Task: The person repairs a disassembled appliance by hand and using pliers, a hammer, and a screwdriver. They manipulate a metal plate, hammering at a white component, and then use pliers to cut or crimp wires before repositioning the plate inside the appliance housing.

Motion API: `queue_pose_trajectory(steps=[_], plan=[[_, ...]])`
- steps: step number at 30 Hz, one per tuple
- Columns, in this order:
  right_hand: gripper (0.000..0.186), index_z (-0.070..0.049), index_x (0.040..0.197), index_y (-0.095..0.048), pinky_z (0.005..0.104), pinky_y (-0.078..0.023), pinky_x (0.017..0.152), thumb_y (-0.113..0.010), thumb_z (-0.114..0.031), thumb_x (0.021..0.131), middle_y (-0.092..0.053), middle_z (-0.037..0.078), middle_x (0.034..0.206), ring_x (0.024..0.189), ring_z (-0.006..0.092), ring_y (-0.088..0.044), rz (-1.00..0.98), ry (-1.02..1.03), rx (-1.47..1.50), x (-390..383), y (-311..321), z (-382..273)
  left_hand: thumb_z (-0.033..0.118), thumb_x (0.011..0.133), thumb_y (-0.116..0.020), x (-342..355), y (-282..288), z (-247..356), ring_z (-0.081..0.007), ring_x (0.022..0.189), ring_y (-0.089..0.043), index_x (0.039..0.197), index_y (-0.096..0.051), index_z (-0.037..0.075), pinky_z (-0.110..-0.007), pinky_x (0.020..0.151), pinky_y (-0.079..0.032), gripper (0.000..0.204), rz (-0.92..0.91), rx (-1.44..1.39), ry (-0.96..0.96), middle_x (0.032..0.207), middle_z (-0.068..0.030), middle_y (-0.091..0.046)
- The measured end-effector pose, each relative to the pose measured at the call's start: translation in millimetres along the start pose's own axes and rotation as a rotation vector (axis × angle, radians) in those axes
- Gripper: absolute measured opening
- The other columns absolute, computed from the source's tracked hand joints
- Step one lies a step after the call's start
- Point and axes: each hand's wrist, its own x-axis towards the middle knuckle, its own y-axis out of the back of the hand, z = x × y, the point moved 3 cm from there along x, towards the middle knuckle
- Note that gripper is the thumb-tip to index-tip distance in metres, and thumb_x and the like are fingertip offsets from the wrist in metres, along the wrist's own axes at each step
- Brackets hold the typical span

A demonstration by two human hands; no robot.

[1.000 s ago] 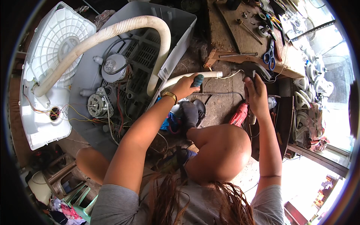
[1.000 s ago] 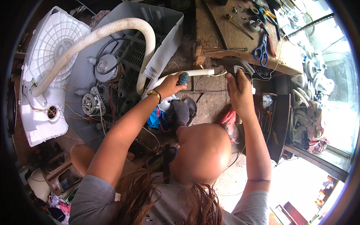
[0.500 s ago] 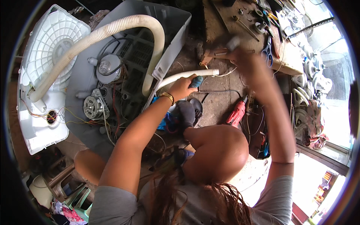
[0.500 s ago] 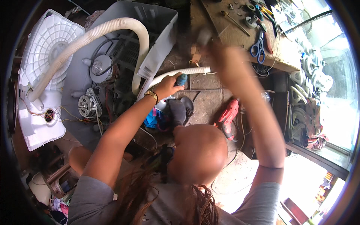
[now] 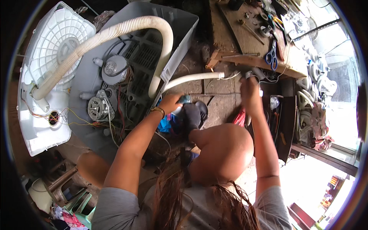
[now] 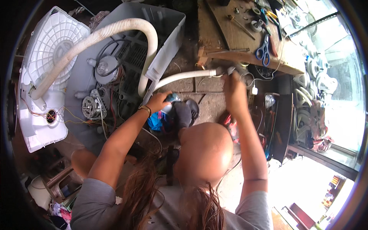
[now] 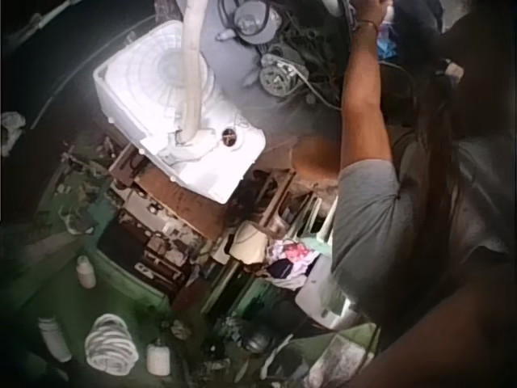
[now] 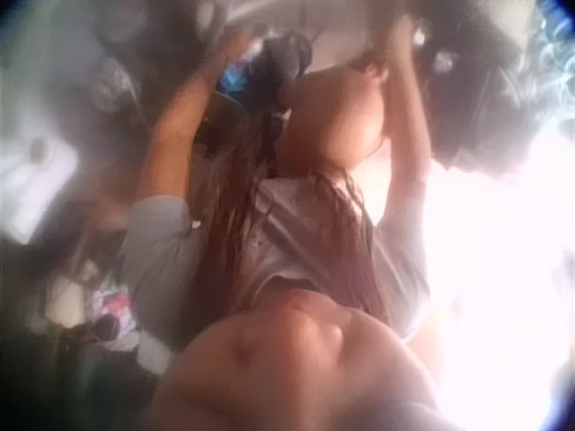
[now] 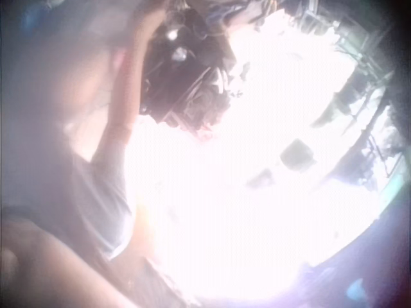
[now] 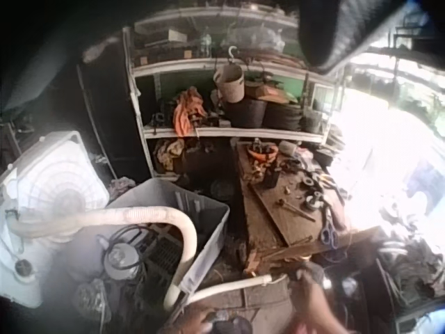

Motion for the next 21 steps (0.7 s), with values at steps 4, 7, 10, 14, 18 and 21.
queue_pose_trajectory(steps=[4,7,10,14,18,21], plan=[[0.012,-0.003,0.102,-0.054,0.0218,-0.034,0.046,-0.051,-0.012,0.095,-0.050,0.002,0.065,0.054,0.0053,-0.043,-0.015,-0.223,0.253,1.3,20.7,2.3,0.023,0.082,-0.070,3.2,40.2,26.2,-0.0265,0.092,-0.062,0.123,-0.048,0.003,-0.036,0.084,-0.047,0.051,0.206,-0.350,0.038,0.097,-0.0152,-0.064],[0.037,-0.003,0.115,-0.053,0.0272,-0.048,0.067,-0.070,-0.006,0.083,-0.062,0.006,0.087,0.074,0.0137,-0.059,-0.072,-0.124,0.232,-38.5,-24.8,55.3,0.020,0.088,-0.066,26.4,44.9,66.9,-0.0145,0.088,-0.056,0.120,-0.048,0.003,-0.029,0.083,-0.046,0.041,0.311,-0.612,-0.112,0.094,-0.0049,-0.058],[0.067,-0.003,0.127,-0.049,0.0323,-0.049,0.080,-0.082,-0.003,0.068,-0.064,0.008,0.098,0.086,0.0180,-0.060,-0.079,-0.021,0.648,-61.5,-87.9,45.3,0.019,0.090,-0.064,52.1,16.7,115.8,-0.0167,0.103,-0.050,0.120,-0.048,0.004,-0.031,0.091,-0.041,0.037,0.285,-0.804,-0.257,0.111,-0.0064,-0.052],[0.055,0.000,0.123,-0.041,0.0286,-0.051,0.060,-0.070,0.001,0.077,-0.059,0.007,0.085,0.070,0.0156,-0.059,-0.073,-0.280,0.551,-82.5,-138.0,121.3,0.028,0.086,-0.067,62.9,-7.3,96.9,-0.0245,0.118,-0.043,0.124,-0.046,0.004,-0.038,0.103,-0.033,0.050,0.198,-0.521,-0.200,0.124,-0.0123,-0.046],[0.035,-0.004,0.097,-0.045,0.0404,-0.044,0.052,-0.069,-0.008,0.072,-0.053,0.015,0.066,0.055,0.0302,-0.054,0.152,-0.344,-0.038,-125.2,-111.6,168.0,0.027,0.077,-0.072,21.6,-22.3,-2.7,-0.0351,0.111,-0.050,0.128,-0.042,0.003,-0.041,0.098,-0.039,0.064,0.319,0.037,0.149,0.121,-0.0191,-0.052],[0.036,-0.004,0.101,-0.046,0.0404,-0.045,0.056,-0.070,-0.010,0.074,-0.055,0.016,0.073,0.063,0.0302,-0.055,0.197,-0.404,-0.222,-155.0,-95.8,191.6,0.014,0.078,-0.068,-1.3,-36.0,-32.3,-0.0328,0.092,-0.060,0.109,-0.055,0.005,-0.041,0.080,-0.047,0.035,0.250,-0.033,0.214,0.103,-0.0139,-0.060]])
